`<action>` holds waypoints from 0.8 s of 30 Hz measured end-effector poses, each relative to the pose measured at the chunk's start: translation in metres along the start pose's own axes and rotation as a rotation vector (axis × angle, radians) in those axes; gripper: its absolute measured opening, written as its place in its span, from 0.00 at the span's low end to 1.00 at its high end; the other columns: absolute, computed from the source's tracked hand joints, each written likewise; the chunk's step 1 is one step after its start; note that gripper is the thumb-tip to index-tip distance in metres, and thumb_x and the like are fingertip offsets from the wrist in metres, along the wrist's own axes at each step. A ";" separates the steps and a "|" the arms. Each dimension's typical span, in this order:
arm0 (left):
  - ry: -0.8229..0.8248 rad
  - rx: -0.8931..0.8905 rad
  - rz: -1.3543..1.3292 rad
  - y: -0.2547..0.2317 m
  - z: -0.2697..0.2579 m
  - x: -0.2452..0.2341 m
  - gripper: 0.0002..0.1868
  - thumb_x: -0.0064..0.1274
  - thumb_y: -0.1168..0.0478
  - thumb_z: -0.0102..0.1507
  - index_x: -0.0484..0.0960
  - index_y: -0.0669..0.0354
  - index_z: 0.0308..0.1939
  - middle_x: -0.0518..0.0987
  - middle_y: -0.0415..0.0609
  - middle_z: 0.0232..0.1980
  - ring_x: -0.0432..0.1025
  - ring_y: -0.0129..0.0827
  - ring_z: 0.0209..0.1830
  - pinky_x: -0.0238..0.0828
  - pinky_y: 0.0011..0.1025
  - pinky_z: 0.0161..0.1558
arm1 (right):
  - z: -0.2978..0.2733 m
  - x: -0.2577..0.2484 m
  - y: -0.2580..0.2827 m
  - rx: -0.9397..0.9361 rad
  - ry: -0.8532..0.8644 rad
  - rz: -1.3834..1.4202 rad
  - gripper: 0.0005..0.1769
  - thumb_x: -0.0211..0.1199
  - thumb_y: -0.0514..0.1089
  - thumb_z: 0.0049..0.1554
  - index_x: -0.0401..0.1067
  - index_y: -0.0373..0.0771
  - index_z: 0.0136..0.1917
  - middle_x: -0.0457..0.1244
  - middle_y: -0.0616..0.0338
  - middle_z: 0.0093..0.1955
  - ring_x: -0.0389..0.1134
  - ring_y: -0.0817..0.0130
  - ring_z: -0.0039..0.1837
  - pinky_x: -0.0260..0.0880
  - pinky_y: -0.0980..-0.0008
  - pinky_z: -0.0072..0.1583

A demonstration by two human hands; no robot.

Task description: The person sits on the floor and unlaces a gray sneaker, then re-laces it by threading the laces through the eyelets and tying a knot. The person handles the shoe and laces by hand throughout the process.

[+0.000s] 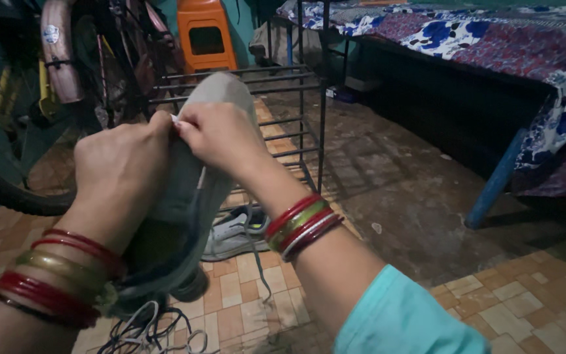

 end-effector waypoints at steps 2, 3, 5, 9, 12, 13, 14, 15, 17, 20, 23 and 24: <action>0.032 -0.080 -0.069 0.003 0.005 -0.001 0.13 0.41 0.53 0.71 0.81 0.45 0.51 0.84 0.58 0.38 0.80 0.55 0.40 0.75 0.49 0.38 | -0.003 -0.003 -0.004 -0.016 -0.015 0.183 0.14 0.59 0.53 0.59 0.80 0.45 0.47 0.72 0.57 0.40 0.74 0.62 0.43 0.72 0.62 0.47; 0.054 -0.132 -0.093 0.006 0.008 -0.001 0.14 0.41 0.51 0.71 0.82 0.44 0.50 0.84 0.60 0.39 0.79 0.56 0.41 0.74 0.50 0.40 | -0.006 -0.004 -0.005 -0.024 -0.022 0.273 0.14 0.60 0.53 0.60 0.80 0.44 0.47 0.72 0.59 0.39 0.74 0.66 0.42 0.72 0.65 0.45; 0.086 -0.216 -0.126 0.011 0.012 -0.002 0.15 0.42 0.48 0.71 0.84 0.43 0.49 0.83 0.62 0.41 0.78 0.58 0.43 0.73 0.52 0.42 | -0.014 0.001 -0.001 -0.067 0.115 0.657 0.15 0.59 0.52 0.64 0.77 0.40 0.48 0.68 0.60 0.40 0.68 0.71 0.42 0.69 0.66 0.46; 0.050 -0.241 -0.084 0.021 0.017 -0.012 0.18 0.42 0.46 0.72 0.86 0.45 0.49 0.84 0.62 0.42 0.78 0.58 0.44 0.73 0.52 0.43 | -0.024 -0.007 0.014 -0.234 0.172 0.905 0.23 0.59 0.57 0.71 0.76 0.35 0.47 0.66 0.61 0.40 0.66 0.76 0.45 0.68 0.69 0.51; 0.071 -0.234 -0.029 0.016 0.018 -0.010 0.18 0.42 0.46 0.73 0.85 0.48 0.50 0.84 0.60 0.41 0.80 0.56 0.42 0.75 0.49 0.41 | -0.020 -0.018 0.003 0.021 0.223 0.382 0.26 0.59 0.63 0.60 0.82 0.40 0.41 0.71 0.61 0.35 0.71 0.74 0.39 0.70 0.70 0.45; 0.092 -0.241 -0.009 0.016 0.017 -0.009 0.18 0.42 0.46 0.74 0.84 0.50 0.50 0.84 0.60 0.41 0.80 0.55 0.42 0.75 0.48 0.41 | -0.017 -0.021 0.004 0.059 0.211 0.254 0.26 0.60 0.65 0.57 0.80 0.41 0.43 0.71 0.59 0.35 0.72 0.72 0.40 0.70 0.68 0.45; 0.036 -0.203 0.020 0.014 0.019 -0.012 0.17 0.44 0.48 0.72 0.85 0.50 0.47 0.84 0.60 0.39 0.80 0.54 0.40 0.76 0.47 0.38 | -0.012 -0.026 0.005 0.095 0.193 0.124 0.26 0.62 0.67 0.54 0.79 0.42 0.44 0.71 0.58 0.36 0.73 0.69 0.40 0.71 0.67 0.44; -0.021 -0.165 0.050 0.010 0.021 -0.014 0.15 0.46 0.49 0.71 0.85 0.51 0.45 0.84 0.59 0.37 0.80 0.53 0.38 0.76 0.46 0.36 | -0.008 -0.032 0.005 0.130 0.174 -0.007 0.28 0.63 0.69 0.50 0.77 0.42 0.46 0.71 0.56 0.36 0.74 0.66 0.41 0.72 0.66 0.44; -0.070 -0.086 0.081 0.002 0.022 -0.014 0.12 0.48 0.53 0.69 0.85 0.51 0.42 0.85 0.58 0.35 0.81 0.51 0.35 0.76 0.44 0.33 | 0.000 -0.034 0.008 0.185 0.190 -0.204 0.24 0.65 0.65 0.50 0.79 0.43 0.43 0.72 0.53 0.39 0.75 0.58 0.44 0.71 0.59 0.48; -0.066 0.013 0.116 -0.006 0.019 -0.009 0.10 0.47 0.56 0.68 0.85 0.50 0.40 0.85 0.54 0.33 0.82 0.47 0.33 0.77 0.41 0.32 | 0.013 -0.027 0.016 0.174 0.181 -0.435 0.21 0.67 0.61 0.52 0.79 0.41 0.43 0.71 0.50 0.42 0.75 0.54 0.47 0.73 0.55 0.49; -0.063 0.047 0.128 -0.009 0.013 -0.007 0.11 0.47 0.56 0.68 0.85 0.48 0.39 0.85 0.53 0.32 0.82 0.46 0.33 0.77 0.40 0.33 | 0.012 -0.023 0.024 0.000 0.063 -0.511 0.13 0.69 0.53 0.50 0.79 0.42 0.41 0.70 0.50 0.43 0.74 0.52 0.48 0.74 0.54 0.48; -0.045 0.029 0.102 -0.009 0.012 -0.007 0.11 0.47 0.55 0.68 0.85 0.48 0.39 0.85 0.53 0.33 0.82 0.46 0.33 0.77 0.41 0.33 | 0.009 -0.023 0.027 -0.077 0.009 -0.518 0.10 0.70 0.50 0.49 0.80 0.43 0.40 0.70 0.50 0.43 0.73 0.51 0.48 0.73 0.53 0.48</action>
Point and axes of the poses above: each hand's wrist, its own z-axis towards the middle knuckle, its own x-axis out of the palm, y = z × x, the point moved 4 cm from there along z, towards the middle knuckle
